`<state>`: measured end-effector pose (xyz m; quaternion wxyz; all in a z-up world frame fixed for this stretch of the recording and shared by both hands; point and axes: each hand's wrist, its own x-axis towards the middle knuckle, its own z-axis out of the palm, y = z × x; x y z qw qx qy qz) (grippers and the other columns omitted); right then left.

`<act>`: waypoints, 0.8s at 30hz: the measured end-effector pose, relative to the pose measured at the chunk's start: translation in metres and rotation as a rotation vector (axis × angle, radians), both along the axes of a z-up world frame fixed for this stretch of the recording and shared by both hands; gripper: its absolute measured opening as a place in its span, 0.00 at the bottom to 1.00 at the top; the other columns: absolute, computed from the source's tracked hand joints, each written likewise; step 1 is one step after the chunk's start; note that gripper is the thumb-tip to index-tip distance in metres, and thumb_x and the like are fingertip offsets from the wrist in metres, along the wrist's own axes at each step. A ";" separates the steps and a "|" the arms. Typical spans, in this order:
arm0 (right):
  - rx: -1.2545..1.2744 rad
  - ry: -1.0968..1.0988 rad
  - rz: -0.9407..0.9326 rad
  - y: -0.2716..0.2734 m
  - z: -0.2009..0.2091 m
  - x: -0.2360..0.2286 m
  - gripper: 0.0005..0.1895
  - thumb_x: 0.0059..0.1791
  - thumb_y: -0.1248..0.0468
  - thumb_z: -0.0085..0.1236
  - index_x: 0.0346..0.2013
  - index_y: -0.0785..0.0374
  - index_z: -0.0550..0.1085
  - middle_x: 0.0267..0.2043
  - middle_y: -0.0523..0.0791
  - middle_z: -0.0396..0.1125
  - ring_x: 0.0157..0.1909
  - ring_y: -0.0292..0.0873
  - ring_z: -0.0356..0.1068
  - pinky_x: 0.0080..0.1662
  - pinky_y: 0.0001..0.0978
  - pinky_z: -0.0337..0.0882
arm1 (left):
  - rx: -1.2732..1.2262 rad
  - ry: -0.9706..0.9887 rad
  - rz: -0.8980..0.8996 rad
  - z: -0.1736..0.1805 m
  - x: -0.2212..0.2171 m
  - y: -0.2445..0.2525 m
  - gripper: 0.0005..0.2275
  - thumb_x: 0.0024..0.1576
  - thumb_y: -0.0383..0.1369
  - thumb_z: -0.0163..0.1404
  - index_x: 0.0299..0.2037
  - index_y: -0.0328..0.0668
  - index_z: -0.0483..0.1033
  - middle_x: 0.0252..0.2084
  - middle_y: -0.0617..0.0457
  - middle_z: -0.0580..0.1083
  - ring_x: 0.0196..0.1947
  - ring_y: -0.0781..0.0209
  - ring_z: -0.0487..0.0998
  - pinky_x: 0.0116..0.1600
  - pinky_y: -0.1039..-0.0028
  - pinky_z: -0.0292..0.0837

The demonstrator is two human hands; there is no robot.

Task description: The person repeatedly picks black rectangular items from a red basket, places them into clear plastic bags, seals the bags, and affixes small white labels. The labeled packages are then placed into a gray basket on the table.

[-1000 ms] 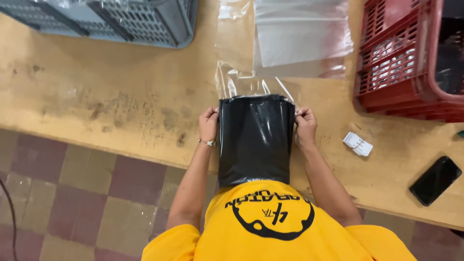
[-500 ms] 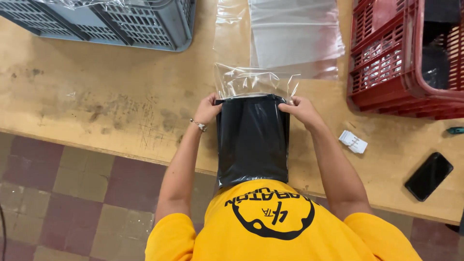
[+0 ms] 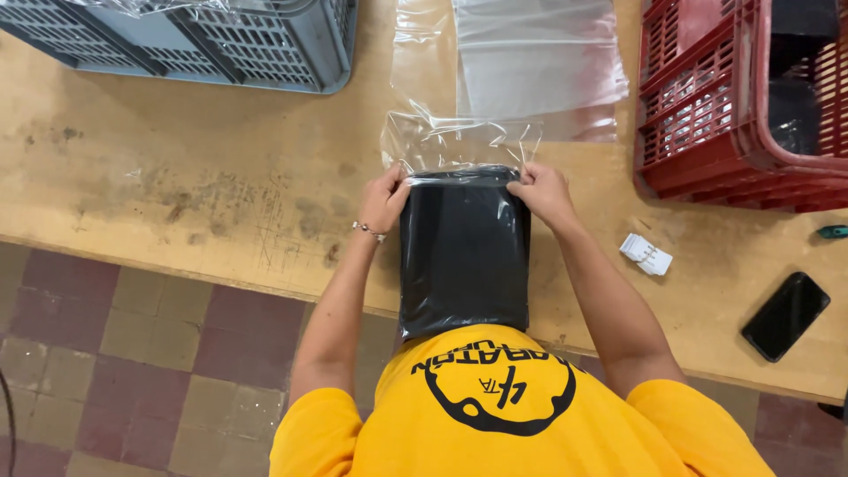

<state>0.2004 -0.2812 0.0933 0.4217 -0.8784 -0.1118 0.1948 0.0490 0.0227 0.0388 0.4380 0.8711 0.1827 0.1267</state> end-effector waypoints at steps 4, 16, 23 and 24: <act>-0.211 -0.640 0.084 -0.007 -0.046 0.001 0.28 0.42 0.51 0.72 0.15 0.49 0.58 0.17 0.39 0.55 0.31 0.47 0.66 0.42 0.42 0.61 | -0.188 0.045 -0.127 0.008 -0.016 0.009 0.14 0.51 0.45 0.60 0.34 0.52 0.69 0.24 0.50 0.72 0.31 0.50 0.77 0.39 0.62 0.71; -0.226 -1.243 0.202 -0.061 -0.088 -0.052 0.17 0.47 0.65 0.63 0.20 0.54 0.63 0.21 0.43 0.54 0.27 0.49 0.63 0.34 0.40 0.67 | 1.003 -0.321 -0.039 -0.061 -0.079 -0.014 0.02 0.56 0.37 0.50 0.33 0.60 0.69 0.31 0.63 0.70 0.32 0.64 0.76 0.41 0.71 0.72; -0.462 -0.636 -0.042 -0.037 -0.069 -0.045 0.10 0.53 0.57 0.49 0.39 0.60 0.69 0.24 0.54 0.68 0.30 0.62 0.75 0.35 0.60 0.74 | 0.608 0.426 -0.020 -0.026 -0.084 -0.031 0.04 0.62 0.31 0.39 0.44 0.47 0.64 0.29 0.46 0.77 0.32 0.41 0.84 0.39 0.56 0.81; -0.459 -0.633 -0.044 -0.042 -0.071 -0.047 0.10 0.53 0.57 0.49 0.39 0.60 0.69 0.24 0.54 0.68 0.30 0.62 0.75 0.35 0.60 0.74 | 0.612 0.428 -0.021 -0.021 -0.086 -0.032 0.04 0.62 0.31 0.39 0.44 0.47 0.64 0.29 0.46 0.77 0.32 0.41 0.84 0.39 0.56 0.81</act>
